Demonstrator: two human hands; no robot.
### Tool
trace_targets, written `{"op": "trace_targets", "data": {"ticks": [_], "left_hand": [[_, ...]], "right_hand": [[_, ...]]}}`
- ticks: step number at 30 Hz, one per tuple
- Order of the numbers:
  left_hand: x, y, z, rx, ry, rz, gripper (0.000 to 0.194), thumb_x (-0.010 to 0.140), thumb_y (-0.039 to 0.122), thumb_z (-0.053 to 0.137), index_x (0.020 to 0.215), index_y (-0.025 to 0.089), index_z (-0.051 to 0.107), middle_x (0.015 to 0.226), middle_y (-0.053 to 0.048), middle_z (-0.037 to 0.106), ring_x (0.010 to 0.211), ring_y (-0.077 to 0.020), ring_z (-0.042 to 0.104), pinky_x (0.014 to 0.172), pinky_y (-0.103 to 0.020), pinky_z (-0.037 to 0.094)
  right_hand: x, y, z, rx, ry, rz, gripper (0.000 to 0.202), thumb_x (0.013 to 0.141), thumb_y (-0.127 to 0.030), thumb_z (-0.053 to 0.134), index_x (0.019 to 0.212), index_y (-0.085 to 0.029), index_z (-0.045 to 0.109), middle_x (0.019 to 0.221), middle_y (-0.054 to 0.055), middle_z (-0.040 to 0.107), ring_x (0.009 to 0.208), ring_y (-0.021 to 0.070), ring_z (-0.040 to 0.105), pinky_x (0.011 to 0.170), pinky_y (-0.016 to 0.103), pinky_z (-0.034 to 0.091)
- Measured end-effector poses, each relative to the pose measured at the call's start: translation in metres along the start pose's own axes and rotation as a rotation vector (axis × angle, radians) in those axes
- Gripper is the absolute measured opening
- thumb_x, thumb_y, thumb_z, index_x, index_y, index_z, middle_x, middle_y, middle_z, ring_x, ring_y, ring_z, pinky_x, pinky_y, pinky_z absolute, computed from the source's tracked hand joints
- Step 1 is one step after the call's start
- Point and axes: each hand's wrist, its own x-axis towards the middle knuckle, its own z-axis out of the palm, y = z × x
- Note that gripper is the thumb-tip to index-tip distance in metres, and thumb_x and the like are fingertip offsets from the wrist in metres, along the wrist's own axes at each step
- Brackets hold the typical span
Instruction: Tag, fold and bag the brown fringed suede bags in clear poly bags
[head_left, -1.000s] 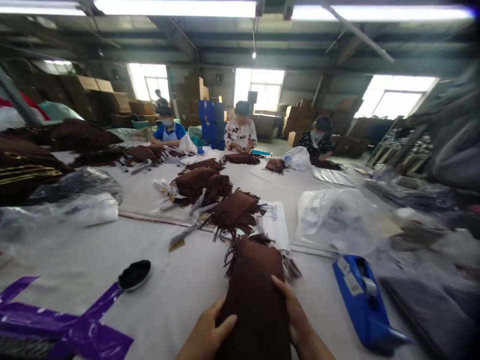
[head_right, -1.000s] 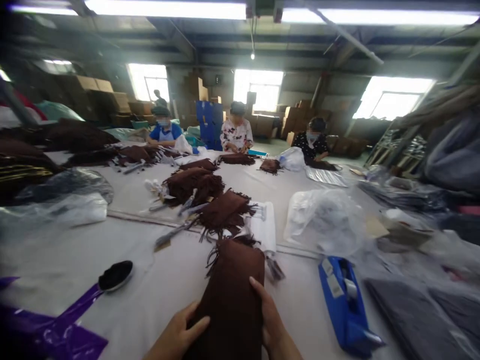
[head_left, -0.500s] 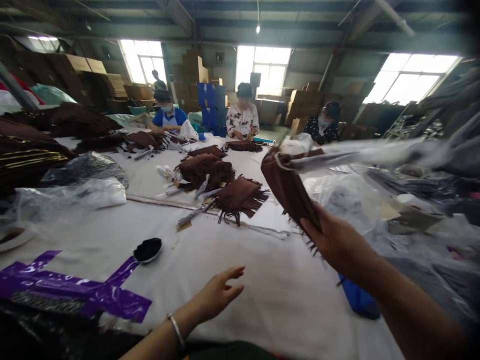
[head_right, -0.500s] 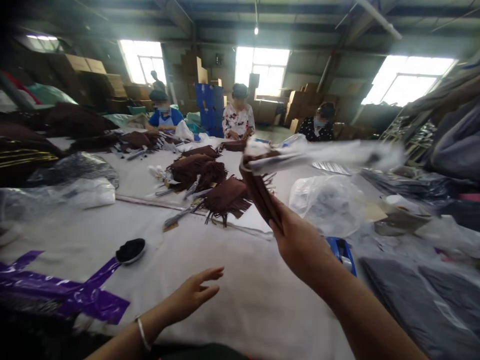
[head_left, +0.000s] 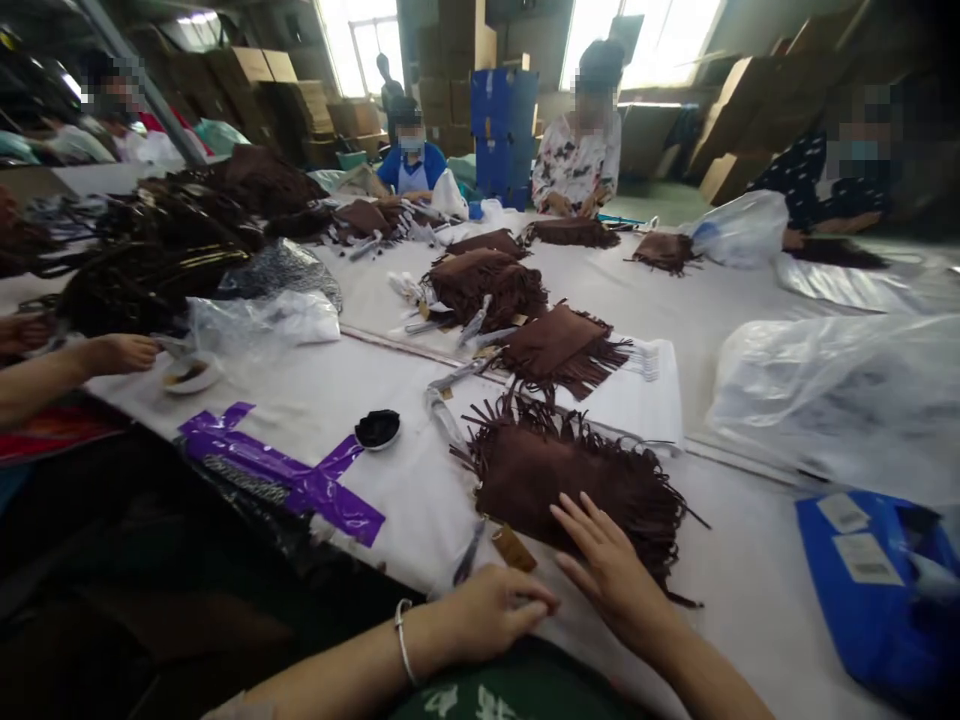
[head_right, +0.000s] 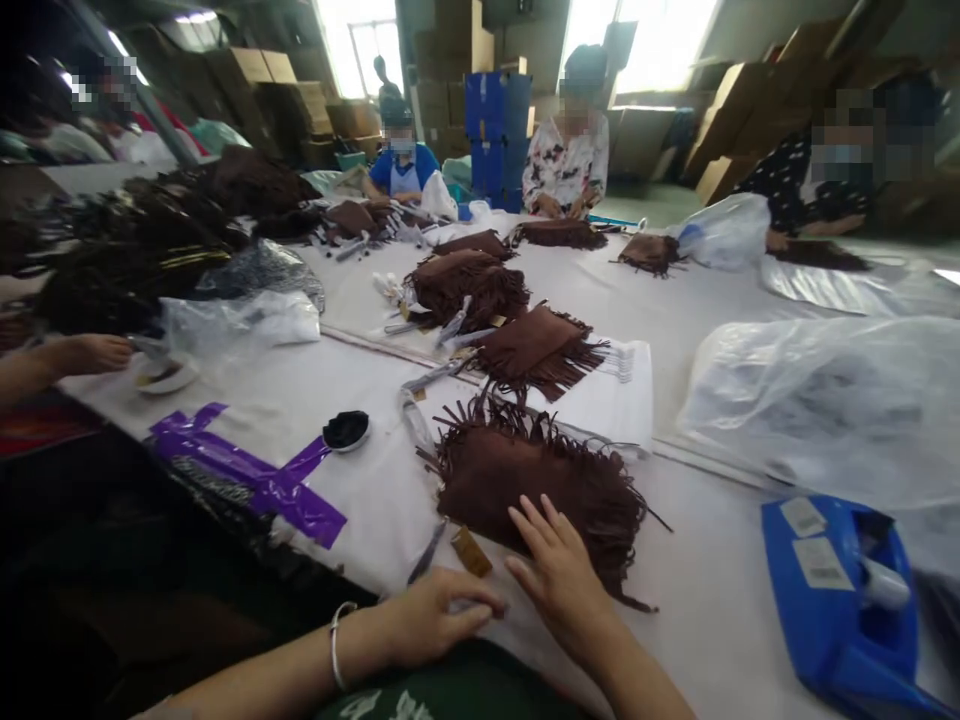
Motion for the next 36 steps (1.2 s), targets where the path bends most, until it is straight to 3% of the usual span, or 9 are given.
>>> {"op": "trace_targets", "data": {"ticks": [4,7,12,15,18,23,29,32,36], "left_hand": [[-0.010,-0.012,-0.025,0.077,0.431,-0.049,0.028,0.090,0.031,0.045,0.107,0.020,0.065,0.101,-0.004,0.067,0.098,-0.0183,0.059,0.092,-0.028,0.044],[-0.013,-0.031,-0.041,0.287,0.622,-0.083,0.025,0.086,0.029,0.050,0.103,0.019,0.065,0.104,-0.008,0.064,0.100,-0.0229,0.056,0.094,-0.034,0.041],[-0.016,-0.047,-0.040,0.228,0.483,-0.249,0.023,0.085,0.033,0.049,0.094,0.018,0.065,0.087,-0.006,0.066,0.080,-0.0204,0.060,0.075,-0.029,0.045],[-0.011,-0.048,-0.032,0.066,0.409,-0.318,0.028,0.085,0.037,0.046,0.094,0.016,0.062,0.065,-0.002,0.064,0.062,-0.0175,0.060,0.061,-0.026,0.044],[-0.001,-0.051,-0.028,0.008,0.388,-0.358,0.032,0.083,0.044,0.048,0.088,0.014,0.061,0.047,0.003,0.055,0.046,-0.0143,0.052,0.051,-0.023,0.039],[0.008,-0.058,-0.025,-0.187,0.326,-0.442,0.039,0.077,0.052,0.050,0.072,0.014,0.056,0.038,0.004,0.048,0.034,-0.0091,0.036,0.039,-0.020,0.025],[0.003,-0.063,-0.016,-0.307,0.368,-0.420,0.036,0.079,0.046,0.046,0.085,0.013,0.058,0.043,0.004,0.050,0.033,-0.0069,0.031,0.038,-0.018,0.019],[0.001,-0.062,-0.014,-0.305,0.367,-0.403,0.039,0.081,0.042,0.046,0.099,0.011,0.060,0.044,0.004,0.050,0.034,-0.0082,0.033,0.038,-0.019,0.022],[0.001,-0.055,-0.009,0.037,0.303,-0.322,0.033,0.084,0.032,0.044,0.104,0.015,0.063,0.048,0.002,0.054,0.042,-0.0120,0.046,0.047,-0.021,0.035]], "right_hand": [[0.006,0.008,-0.043,0.107,0.290,0.090,0.053,0.093,-0.038,0.038,0.143,-0.026,0.024,0.148,0.002,0.030,0.139,0.0221,0.018,0.112,0.043,0.026],[0.010,0.019,-0.026,0.034,0.373,0.103,0.051,0.094,-0.036,0.038,0.142,-0.027,0.026,0.146,0.003,0.035,0.138,0.0241,0.021,0.112,0.049,0.019],[0.003,0.008,0.020,0.000,0.299,0.058,0.048,0.092,-0.036,0.042,0.138,-0.024,0.035,0.141,0.006,0.042,0.136,0.0274,0.023,0.109,0.051,0.022],[0.001,-0.024,0.023,0.052,0.235,-0.090,0.039,0.089,-0.037,0.051,0.125,-0.024,0.049,0.122,0.007,0.057,0.123,0.0256,0.042,0.103,0.042,0.033],[0.005,-0.050,0.029,0.027,0.130,-0.104,0.039,0.080,-0.039,0.063,0.115,-0.022,0.056,0.105,0.008,0.061,0.102,0.0267,0.052,0.086,0.039,0.043],[0.011,-0.051,0.045,-0.020,0.071,-0.088,0.034,0.081,-0.020,0.060,0.115,-0.018,0.056,0.098,0.008,0.059,0.090,0.0243,0.053,0.079,0.037,0.045],[0.007,-0.045,0.041,0.345,0.072,0.036,0.015,0.089,-0.018,0.046,0.084,-0.023,0.060,0.090,0.004,0.060,0.088,0.0197,0.053,0.080,0.032,0.044],[0.009,-0.053,0.038,0.388,0.074,0.111,0.012,0.087,-0.029,0.052,0.093,-0.022,0.059,0.092,0.005,0.060,0.089,0.0218,0.053,0.080,0.034,0.044],[0.017,-0.058,0.035,0.316,0.034,0.159,0.015,0.080,-0.021,0.057,0.094,-0.020,0.058,0.092,0.007,0.060,0.091,0.0250,0.055,0.082,0.037,0.043]]}}
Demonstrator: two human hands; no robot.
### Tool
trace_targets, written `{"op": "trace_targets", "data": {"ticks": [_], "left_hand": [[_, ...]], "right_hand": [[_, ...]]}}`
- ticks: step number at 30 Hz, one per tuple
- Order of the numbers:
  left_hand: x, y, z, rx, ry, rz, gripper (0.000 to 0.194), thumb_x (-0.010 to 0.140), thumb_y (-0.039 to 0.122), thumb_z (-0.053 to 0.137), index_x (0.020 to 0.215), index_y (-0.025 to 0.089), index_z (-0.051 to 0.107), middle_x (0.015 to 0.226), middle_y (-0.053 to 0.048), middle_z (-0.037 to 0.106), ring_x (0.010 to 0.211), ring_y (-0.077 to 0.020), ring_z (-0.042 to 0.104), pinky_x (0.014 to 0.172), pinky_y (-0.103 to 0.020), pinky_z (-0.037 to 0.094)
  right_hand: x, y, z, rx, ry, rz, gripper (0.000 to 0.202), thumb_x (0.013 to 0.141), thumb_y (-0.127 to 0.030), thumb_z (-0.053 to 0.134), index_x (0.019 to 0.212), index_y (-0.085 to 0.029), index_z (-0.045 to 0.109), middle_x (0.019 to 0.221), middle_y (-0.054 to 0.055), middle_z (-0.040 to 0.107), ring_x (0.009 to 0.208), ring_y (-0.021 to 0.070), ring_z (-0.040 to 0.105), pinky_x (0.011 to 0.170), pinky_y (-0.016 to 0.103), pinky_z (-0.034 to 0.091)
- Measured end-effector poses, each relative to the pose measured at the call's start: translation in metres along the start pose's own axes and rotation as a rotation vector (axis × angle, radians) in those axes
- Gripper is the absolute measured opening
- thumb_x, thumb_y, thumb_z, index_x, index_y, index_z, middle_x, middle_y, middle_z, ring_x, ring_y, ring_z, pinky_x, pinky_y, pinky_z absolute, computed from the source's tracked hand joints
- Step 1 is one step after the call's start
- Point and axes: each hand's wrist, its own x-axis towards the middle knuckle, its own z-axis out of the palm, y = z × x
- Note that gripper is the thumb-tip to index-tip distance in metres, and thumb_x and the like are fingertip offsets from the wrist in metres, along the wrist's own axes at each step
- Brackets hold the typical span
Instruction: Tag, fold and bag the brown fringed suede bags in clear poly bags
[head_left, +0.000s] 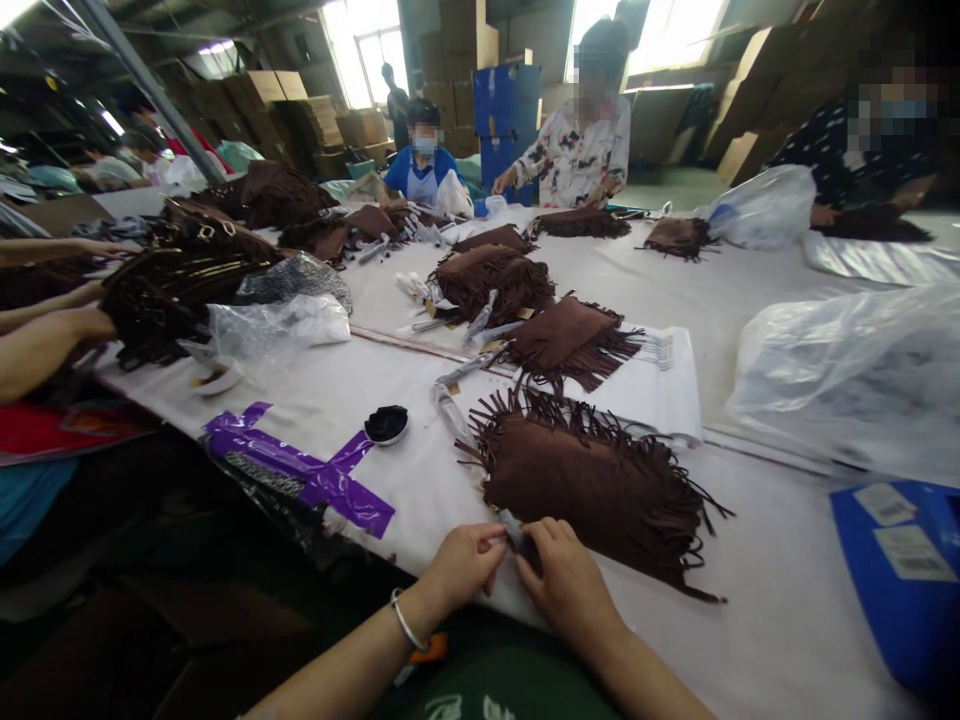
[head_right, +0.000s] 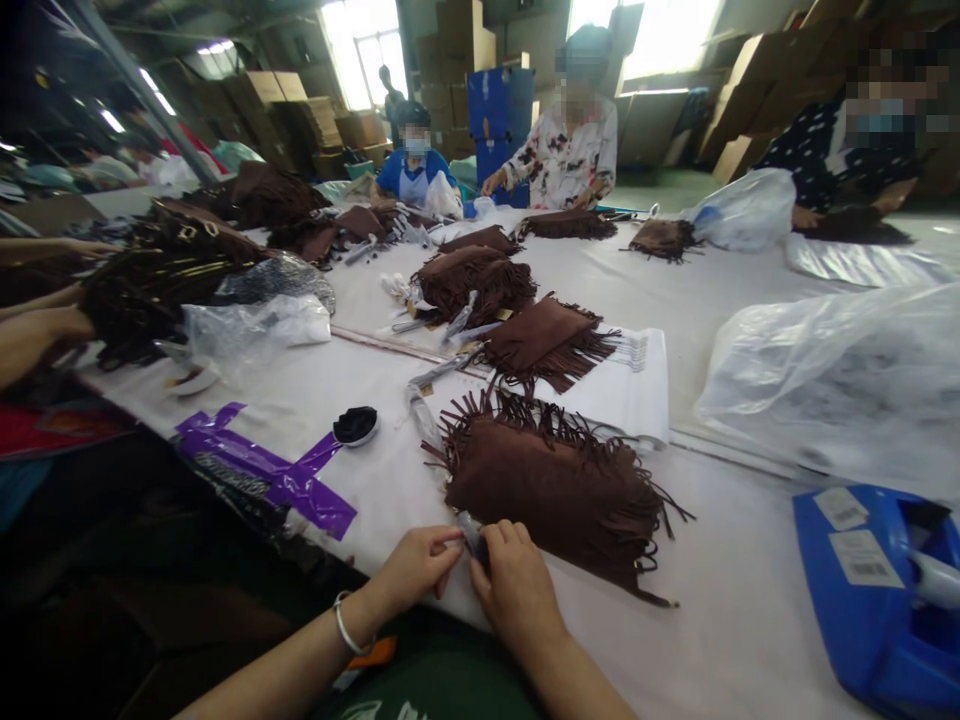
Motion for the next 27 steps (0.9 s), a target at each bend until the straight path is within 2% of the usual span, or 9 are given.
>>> {"op": "trace_targets", "data": {"ticks": [2,4,7,10,14,17,21,27], "left_hand": [[-0.002,0.004,0.002,0.318,0.043,0.095,0.033,0.085,0.028,0.045,0.113,0.019,0.060,0.060,-0.002,0.063,0.054,-0.0166,0.057,0.056,-0.024,0.041],[-0.004,0.008,0.002,0.599,0.061,0.163,0.040,0.086,0.027,0.045,0.126,0.023,0.051,0.075,-0.006,0.068,0.066,-0.0217,0.063,0.062,-0.029,0.045],[-0.008,0.011,-0.008,0.789,-0.001,0.241,0.044,0.089,0.031,0.044,0.132,0.024,0.044,0.082,-0.009,0.069,0.073,-0.0254,0.066,0.065,-0.031,0.047],[-0.015,0.007,-0.027,0.797,-0.009,0.277,0.035,0.089,0.036,0.047,0.122,0.025,0.052,0.080,-0.007,0.068,0.075,-0.0250,0.066,0.066,-0.030,0.047],[-0.022,-0.004,-0.042,0.726,0.078,0.203,0.029,0.087,0.045,0.050,0.105,0.023,0.057,0.074,-0.003,0.066,0.069,-0.0208,0.064,0.060,-0.025,0.044],[-0.021,-0.008,-0.036,0.689,0.163,0.145,0.030,0.084,0.047,0.055,0.099,0.021,0.056,0.074,-0.003,0.065,0.066,-0.0197,0.063,0.057,-0.024,0.042],[-0.015,-0.008,-0.024,0.629,0.263,0.133,0.022,0.091,0.039,0.046,0.100,0.021,0.055,0.075,-0.002,0.066,0.069,-0.0191,0.063,0.061,-0.025,0.043],[-0.005,-0.007,-0.021,0.482,0.265,0.187,0.024,0.092,0.031,0.042,0.106,0.024,0.059,0.092,-0.004,0.068,0.083,-0.0203,0.065,0.073,-0.028,0.045]], "right_hand": [[0.006,0.001,-0.005,0.061,-0.041,0.076,0.014,0.080,-0.016,0.050,0.090,-0.021,0.058,0.089,0.005,0.062,0.084,0.0219,0.058,0.076,0.033,0.044],[0.012,0.005,-0.012,0.152,-0.072,0.119,0.017,0.083,-0.018,0.048,0.094,-0.024,0.059,0.090,0.002,0.065,0.081,0.0195,0.061,0.075,0.031,0.045],[0.018,0.014,-0.020,0.227,-0.056,0.102,0.023,0.085,-0.026,0.048,0.105,-0.026,0.061,0.103,0.002,0.066,0.095,0.0192,0.061,0.088,0.031,0.044],[0.016,0.023,-0.021,0.229,-0.053,0.091,0.026,0.086,-0.029,0.048,0.108,-0.024,0.062,0.110,0.003,0.065,0.104,0.0192,0.058,0.095,0.032,0.041],[0.005,0.028,-0.013,0.195,-0.052,0.074,0.032,0.085,-0.032,0.050,0.116,-0.025,0.057,0.113,0.004,0.062,0.103,0.0196,0.058,0.093,0.033,0.043],[-0.001,0.028,-0.005,0.200,-0.030,0.074,0.040,0.083,-0.032,0.053,0.123,-0.026,0.052,0.107,0.004,0.062,0.094,0.0190,0.060,0.087,0.033,0.047],[-0.002,0.024,0.001,0.197,0.009,0.063,0.034,0.084,-0.029,0.051,0.118,-0.026,0.054,0.105,0.003,0.063,0.095,0.0189,0.059,0.088,0.033,0.046],[0.003,0.013,0.007,0.136,0.037,0.028,0.026,0.086,-0.027,0.049,0.109,-0.023,0.060,0.106,0.005,0.065,0.099,0.0211,0.058,0.091,0.036,0.045]]}}
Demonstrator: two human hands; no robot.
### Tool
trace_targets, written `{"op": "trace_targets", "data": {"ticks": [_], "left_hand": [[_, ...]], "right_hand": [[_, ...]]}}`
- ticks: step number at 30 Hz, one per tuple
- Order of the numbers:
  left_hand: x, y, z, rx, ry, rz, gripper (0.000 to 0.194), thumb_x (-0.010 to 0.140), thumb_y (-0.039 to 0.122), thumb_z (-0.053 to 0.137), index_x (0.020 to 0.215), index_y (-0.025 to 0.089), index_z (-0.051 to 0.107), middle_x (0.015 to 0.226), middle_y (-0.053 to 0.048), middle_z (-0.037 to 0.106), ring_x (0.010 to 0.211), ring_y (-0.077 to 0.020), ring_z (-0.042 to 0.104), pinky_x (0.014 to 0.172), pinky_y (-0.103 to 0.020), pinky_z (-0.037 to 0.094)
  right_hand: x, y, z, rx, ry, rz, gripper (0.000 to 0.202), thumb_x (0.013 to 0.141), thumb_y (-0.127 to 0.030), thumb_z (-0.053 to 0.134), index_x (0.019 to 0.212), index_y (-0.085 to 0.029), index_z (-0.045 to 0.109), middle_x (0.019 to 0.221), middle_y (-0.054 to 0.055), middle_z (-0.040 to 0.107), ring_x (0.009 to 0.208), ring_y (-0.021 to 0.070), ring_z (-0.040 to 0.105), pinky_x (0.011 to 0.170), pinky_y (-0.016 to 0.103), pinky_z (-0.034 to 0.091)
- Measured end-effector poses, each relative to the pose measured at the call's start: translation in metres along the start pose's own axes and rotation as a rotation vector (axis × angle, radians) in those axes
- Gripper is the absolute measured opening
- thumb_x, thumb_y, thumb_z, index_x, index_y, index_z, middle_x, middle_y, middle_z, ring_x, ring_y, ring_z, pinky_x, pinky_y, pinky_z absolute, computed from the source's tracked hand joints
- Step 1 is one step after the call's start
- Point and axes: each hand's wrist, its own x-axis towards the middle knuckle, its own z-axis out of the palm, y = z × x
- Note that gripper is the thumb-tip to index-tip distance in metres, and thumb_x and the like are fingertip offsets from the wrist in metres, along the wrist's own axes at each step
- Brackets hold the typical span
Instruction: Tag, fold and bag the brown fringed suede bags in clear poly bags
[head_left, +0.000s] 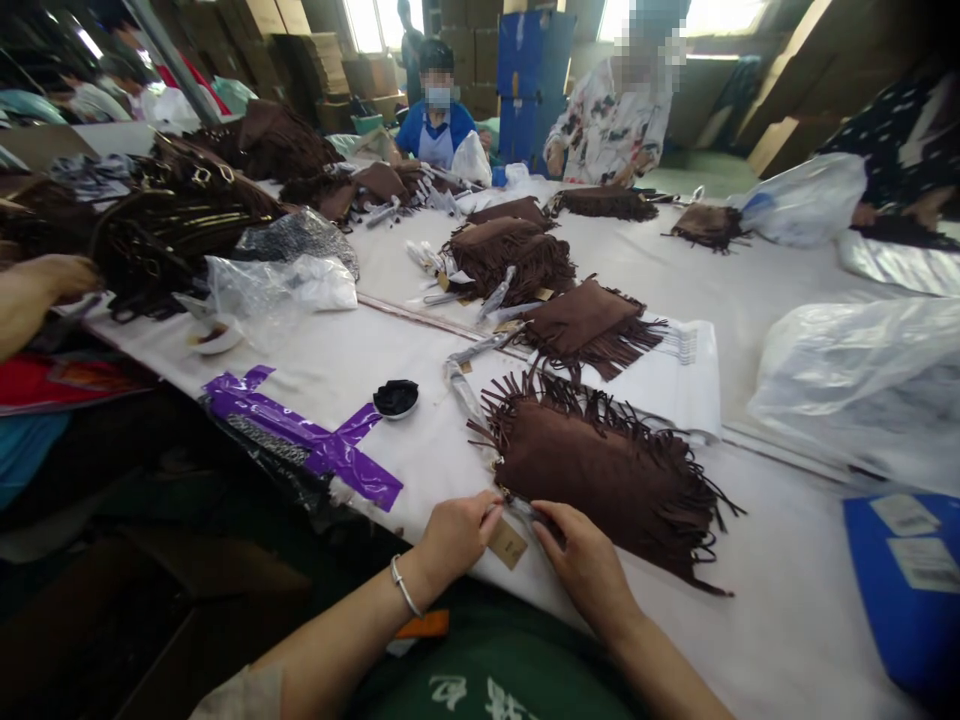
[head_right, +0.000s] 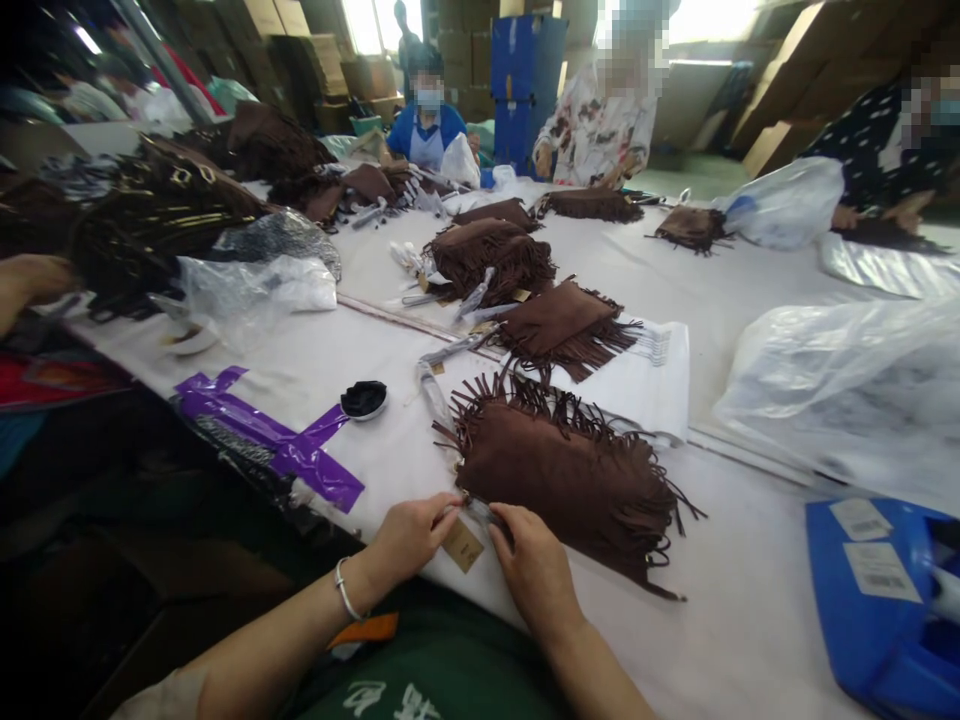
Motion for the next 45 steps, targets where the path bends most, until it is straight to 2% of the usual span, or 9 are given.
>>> {"op": "trace_targets", "data": {"ticks": [4,9,12,19,27,32,35,39,45], "left_hand": [[0.009,0.001,0.002,-0.344,-0.080,-0.106,0.034,0.092,0.036,0.037,0.089,0.017,0.065,0.060,-0.002,0.062,0.056,-0.0145,0.059,0.059,-0.024,0.044],[0.013,0.003,0.002,-0.833,-0.297,-0.355,0.042,0.087,0.049,0.040,0.078,0.013,0.059,0.043,0.004,0.050,0.031,-0.0065,0.030,0.034,-0.019,0.019],[0.008,0.004,0.001,-0.885,-0.273,-0.336,0.041,0.083,0.052,0.047,0.085,0.013,0.059,0.050,0.004,0.052,0.037,-0.0069,0.039,0.036,-0.017,0.026],[0.008,-0.005,-0.001,-0.965,-0.204,-0.392,0.022,0.073,0.032,0.062,0.083,0.014,0.053,0.071,-0.001,0.061,0.065,-0.0163,0.062,0.056,-0.026,0.051],[-0.001,-0.009,-0.014,-1.070,-0.167,-0.482,0.050,0.083,0.044,0.056,0.119,0.012,0.044,0.083,-0.005,0.061,0.073,-0.0174,0.062,0.063,-0.028,0.050],[-0.011,-0.007,0.001,-0.998,-0.159,-0.365,0.076,0.072,0.019,0.066,0.137,0.016,0.026,0.087,-0.002,0.057,0.074,-0.0141,0.058,0.061,-0.022,0.045],[-0.010,-0.007,0.001,-0.952,-0.126,-0.347,0.070,0.072,0.010,0.058,0.137,0.015,0.031,0.083,-0.001,0.057,0.070,-0.0108,0.055,0.063,-0.020,0.042],[-0.004,-0.010,-0.013,-0.793,-0.133,-0.280,0.056,0.077,0.016,0.057,0.131,0.014,0.043,0.080,-0.001,0.058,0.069,-0.0117,0.054,0.064,-0.021,0.042],[-0.010,-0.011,-0.027,-0.682,-0.116,-0.299,0.047,0.083,0.037,0.056,0.123,0.013,0.047,0.074,-0.001,0.061,0.070,-0.0159,0.058,0.066,-0.026,0.045]], "right_hand": [[0.008,-0.008,0.002,0.122,-0.031,0.049,0.026,0.085,-0.029,0.051,0.106,-0.022,0.064,0.104,0.006,0.067,0.095,0.0222,0.060,0.089,0.037,0.046],[0.015,-0.017,0.003,0.500,-0.194,0.274,0.032,0.081,-0.039,0.055,0.104,-0.020,0.065,0.084,0.005,0.070,0.077,0.0218,0.065,0.068,0.032,0.053],[0.015,-0.020,0.008,0.706,-0.242,0.350,0.039,0.082,-0.046,0.052,0.108,-0.018,0.063,0.080,0.004,0.069,0.068,0.0197,0.066,0.059,0.030,0.053],[0.017,-0.020,0.021,0.944,-0.215,0.454,0.045,0.076,-0.045,0.060,0.108,-0.014,0.061,0.081,0.006,0.070,0.070,0.0191,0.067,0.068,0.034,0.056],[0.026,-0.029,0.032,0.879,-0.218,0.476,0.044,0.076,-0.045,0.060,0.106,-0.011,0.060,0.070,0.005,0.068,0.057,0.0163,0.065,0.054,0.029,0.055],[0.021,-0.026,0.032,0.785,-0.197,0.417,0.036,0.081,-0.042,0.054,0.106,-0.015,0.057,0.076,0.004,0.067,0.063,0.0172,0.065,0.059,0.031,0.055],[0.024,-0.022,0.025,0.491,-0.135,0.177,0.027,0.087,-0.034,0.048,0.108,-0.020,0.056,0.084,0.003,0.064,0.071,0.0166,0.063,0.070,0.032,0.053],[0.035,-0.023,0.017,-0.075,-0.163,-0.215,0.033,0.089,-0.020,0.043,0.122,-0.024,0.052,0.094,0.005,0.058,0.087,0.0186,0.058,0.079,0.031,0.048],[0.046,-0.028,0.021,-0.218,-0.167,-0.216,0.022,0.088,-0.014,0.044,0.105,-0.019,0.058,0.095,0.005,0.054,0.087,0.0171,0.057,0.077,0.027,0.046]]}}
